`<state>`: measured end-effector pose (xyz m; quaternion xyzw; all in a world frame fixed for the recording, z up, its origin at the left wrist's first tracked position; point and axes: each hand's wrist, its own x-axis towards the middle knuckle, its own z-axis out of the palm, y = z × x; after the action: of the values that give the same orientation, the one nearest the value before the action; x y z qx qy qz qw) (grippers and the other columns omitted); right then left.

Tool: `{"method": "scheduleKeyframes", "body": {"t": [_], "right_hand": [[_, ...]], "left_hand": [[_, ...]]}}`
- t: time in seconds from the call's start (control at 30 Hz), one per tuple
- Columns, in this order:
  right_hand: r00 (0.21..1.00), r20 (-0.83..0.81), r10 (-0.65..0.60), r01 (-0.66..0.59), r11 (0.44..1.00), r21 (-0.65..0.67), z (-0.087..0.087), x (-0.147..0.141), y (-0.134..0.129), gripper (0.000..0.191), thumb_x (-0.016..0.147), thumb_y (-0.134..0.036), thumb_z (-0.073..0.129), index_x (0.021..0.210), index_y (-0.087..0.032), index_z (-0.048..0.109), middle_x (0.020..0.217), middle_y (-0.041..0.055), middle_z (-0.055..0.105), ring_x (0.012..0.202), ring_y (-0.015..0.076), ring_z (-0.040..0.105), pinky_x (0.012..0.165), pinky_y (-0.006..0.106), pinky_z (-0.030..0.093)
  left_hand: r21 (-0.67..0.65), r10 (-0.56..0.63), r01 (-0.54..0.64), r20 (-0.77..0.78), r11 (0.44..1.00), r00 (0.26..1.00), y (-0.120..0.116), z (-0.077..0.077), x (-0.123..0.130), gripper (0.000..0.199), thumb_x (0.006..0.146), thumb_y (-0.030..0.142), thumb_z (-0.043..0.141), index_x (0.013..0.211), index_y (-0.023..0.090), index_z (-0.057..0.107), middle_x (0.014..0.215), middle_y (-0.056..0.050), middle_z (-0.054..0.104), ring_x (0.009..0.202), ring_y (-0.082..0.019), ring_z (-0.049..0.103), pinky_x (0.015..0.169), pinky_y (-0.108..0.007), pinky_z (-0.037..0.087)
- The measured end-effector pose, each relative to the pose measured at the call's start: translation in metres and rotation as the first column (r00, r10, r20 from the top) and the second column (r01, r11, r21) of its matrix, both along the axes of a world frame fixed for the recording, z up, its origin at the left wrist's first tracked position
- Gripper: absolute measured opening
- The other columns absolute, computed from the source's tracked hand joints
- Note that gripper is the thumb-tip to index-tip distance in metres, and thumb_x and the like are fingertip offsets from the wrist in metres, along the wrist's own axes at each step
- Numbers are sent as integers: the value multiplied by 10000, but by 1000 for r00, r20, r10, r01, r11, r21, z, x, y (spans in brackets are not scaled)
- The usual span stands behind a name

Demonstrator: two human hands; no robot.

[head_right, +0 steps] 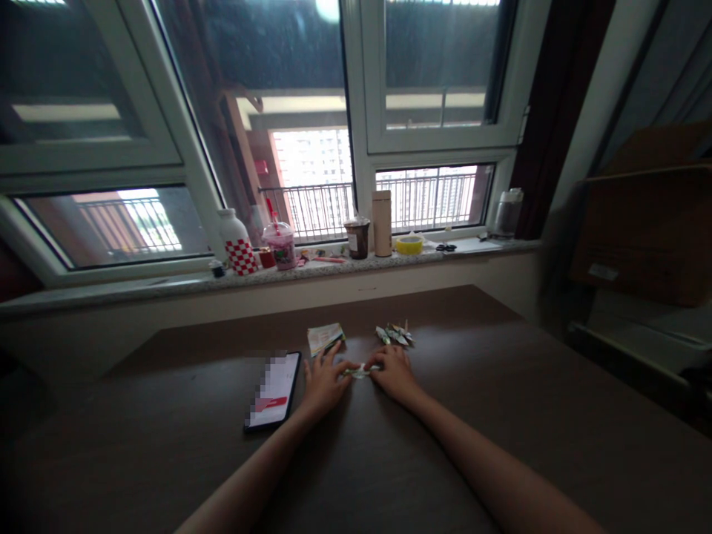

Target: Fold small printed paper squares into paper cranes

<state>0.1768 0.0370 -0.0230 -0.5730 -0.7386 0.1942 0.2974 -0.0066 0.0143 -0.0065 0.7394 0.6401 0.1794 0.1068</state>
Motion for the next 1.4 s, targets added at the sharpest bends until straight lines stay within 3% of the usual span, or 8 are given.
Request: {"method": "scheduleKeyframes", "body": {"t": [0.27,0.4,0.6,0.93,1.23,1.4], "right_hand": [[999,28,33,-35,995,91,-6,-1,1,168,808,-251,653,939,-269,756,1110,41,669,1152,249,473,998,372,346],[998,69,2,-10,994,112,-5,-2,-1,152,819,-294,672,937,-239,751,1056,72,660,1126,265,475,977,383,360],[997,72,40,-50,989,139,-3,-4,-4,100,822,-265,665,865,-197,725,1048,81,644,1091,251,486,957,375,387],[961,6,276,-269,933,238,-5,2,2,116,816,-150,635,837,-200,738,1022,63,679,1089,227,498,1027,390,376],[964,10,267,-260,930,259,-7,4,6,203,820,-119,607,925,-212,755,977,62,694,1082,226,513,1017,390,397],[965,68,254,-263,926,270,-10,6,9,278,810,-74,571,970,-224,742,1158,62,678,1168,239,492,1059,443,375]], "left_hand": [[67,26,-34,115,997,993,-5,3,3,285,832,362,626,1098,432,702,1513,46,418,1437,-284,260,1170,-618,61],[123,10,-30,166,992,986,-6,3,3,203,821,322,644,981,400,742,1460,30,479,1401,-292,313,1143,-656,113],[145,16,-35,126,989,992,-6,0,3,155,812,347,667,914,416,761,1433,44,507,1371,-312,344,1131,-676,113],[154,50,-60,74,986,996,-8,-1,5,163,834,427,635,943,400,753,1411,-11,528,1364,-320,354,1097,-715,122],[143,48,-52,25,988,999,-8,0,7,205,803,421,649,988,366,719,1427,-44,506,1377,-330,338,1083,-729,111],[111,58,-63,54,992,997,-8,1,7,208,821,346,617,1002,368,717,1416,-54,508,1384,-325,331,1076,-730,140]]}}
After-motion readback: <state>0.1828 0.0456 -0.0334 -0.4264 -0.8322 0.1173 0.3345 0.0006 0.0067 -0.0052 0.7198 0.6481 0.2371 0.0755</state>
